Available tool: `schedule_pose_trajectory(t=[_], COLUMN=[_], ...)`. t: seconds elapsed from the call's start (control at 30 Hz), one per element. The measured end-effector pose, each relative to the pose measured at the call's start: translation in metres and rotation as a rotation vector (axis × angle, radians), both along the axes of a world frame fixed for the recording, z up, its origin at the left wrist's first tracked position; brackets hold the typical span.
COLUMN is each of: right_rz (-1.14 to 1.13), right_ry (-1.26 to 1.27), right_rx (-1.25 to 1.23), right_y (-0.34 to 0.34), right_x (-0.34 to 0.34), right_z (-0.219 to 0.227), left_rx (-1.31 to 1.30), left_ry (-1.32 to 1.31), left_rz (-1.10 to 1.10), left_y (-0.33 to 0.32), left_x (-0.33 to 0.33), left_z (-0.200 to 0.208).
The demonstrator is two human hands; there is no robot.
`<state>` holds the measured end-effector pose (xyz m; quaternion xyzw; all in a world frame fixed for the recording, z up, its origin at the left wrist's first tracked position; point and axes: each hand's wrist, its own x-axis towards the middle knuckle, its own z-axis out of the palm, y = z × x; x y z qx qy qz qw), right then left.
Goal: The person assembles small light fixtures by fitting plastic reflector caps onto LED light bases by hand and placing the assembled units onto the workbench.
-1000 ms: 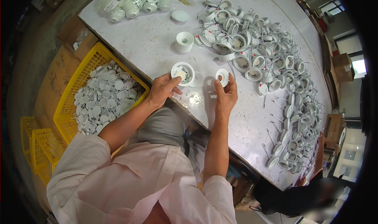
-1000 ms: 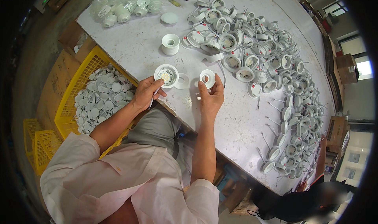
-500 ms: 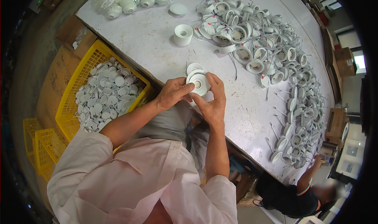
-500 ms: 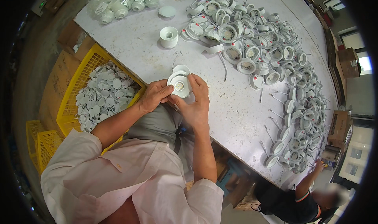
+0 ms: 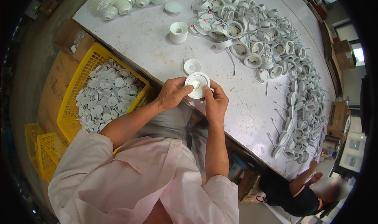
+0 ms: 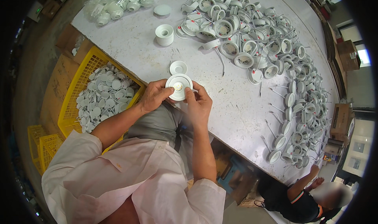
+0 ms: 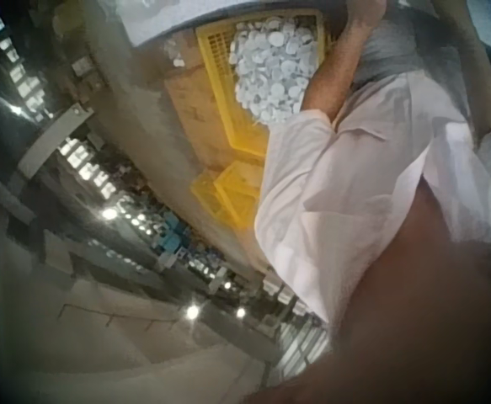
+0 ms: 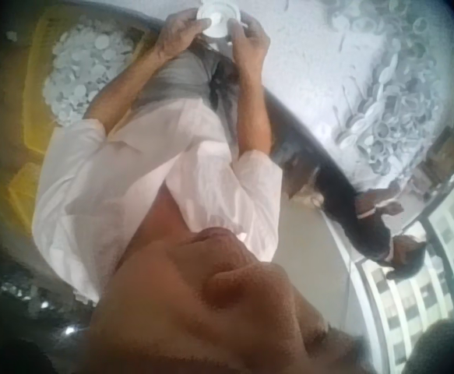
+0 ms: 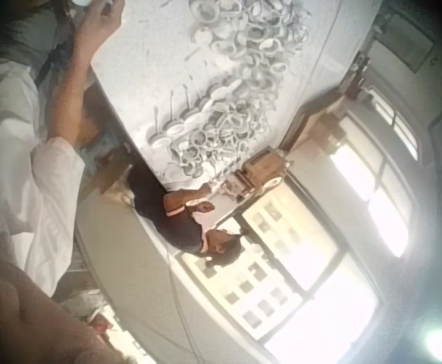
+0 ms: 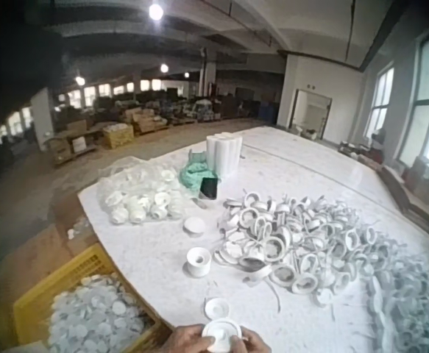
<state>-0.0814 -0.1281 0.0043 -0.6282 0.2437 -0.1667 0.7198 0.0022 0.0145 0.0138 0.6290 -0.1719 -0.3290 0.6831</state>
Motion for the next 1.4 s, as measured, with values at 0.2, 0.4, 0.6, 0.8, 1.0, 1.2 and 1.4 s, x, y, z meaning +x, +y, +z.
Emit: schedule_pose_trajectory(t=[0.2,0.4,0.6,0.8,1.0,1.2,1.4], right_rz=[-0.117,-0.164,-0.225,-0.282,-0.352,-0.093,-0.016], right_ry=[0.030,0.020,0.022,0.057,0.058,0.002,-0.006], right_rx=[-0.040,-0.118,-0.224,-0.185,-0.186,-0.663,-1.067], right_y=[0.013,0.018,0.011,0.006,-0.005,-0.043,-0.069], right_x=[0.001,0.000,-0.004,-0.009,-0.019,-0.054,-0.080], right_z=[0.004,0.005,-0.003,0.004,-0.011,0.000,0.008], left_rx=[0.086,0.165,0.003,0.088,0.132,0.177,0.201], left_ry=[-0.054,-0.138,-0.037,0.019,0.134,0.144,0.094], left_rz=[0.044,0.027,-0.045,-0.243,-0.312,-0.402,-0.563], left_y=[-0.003,-0.003,-0.006,-0.011,-0.030,-0.060,-0.097], left_x=[-0.003,-0.001,-0.005,0.005,0.006,0.004,-0.014], left_z=[-0.005,-0.003,-0.001,0.001,-0.006,-0.009,-0.012])
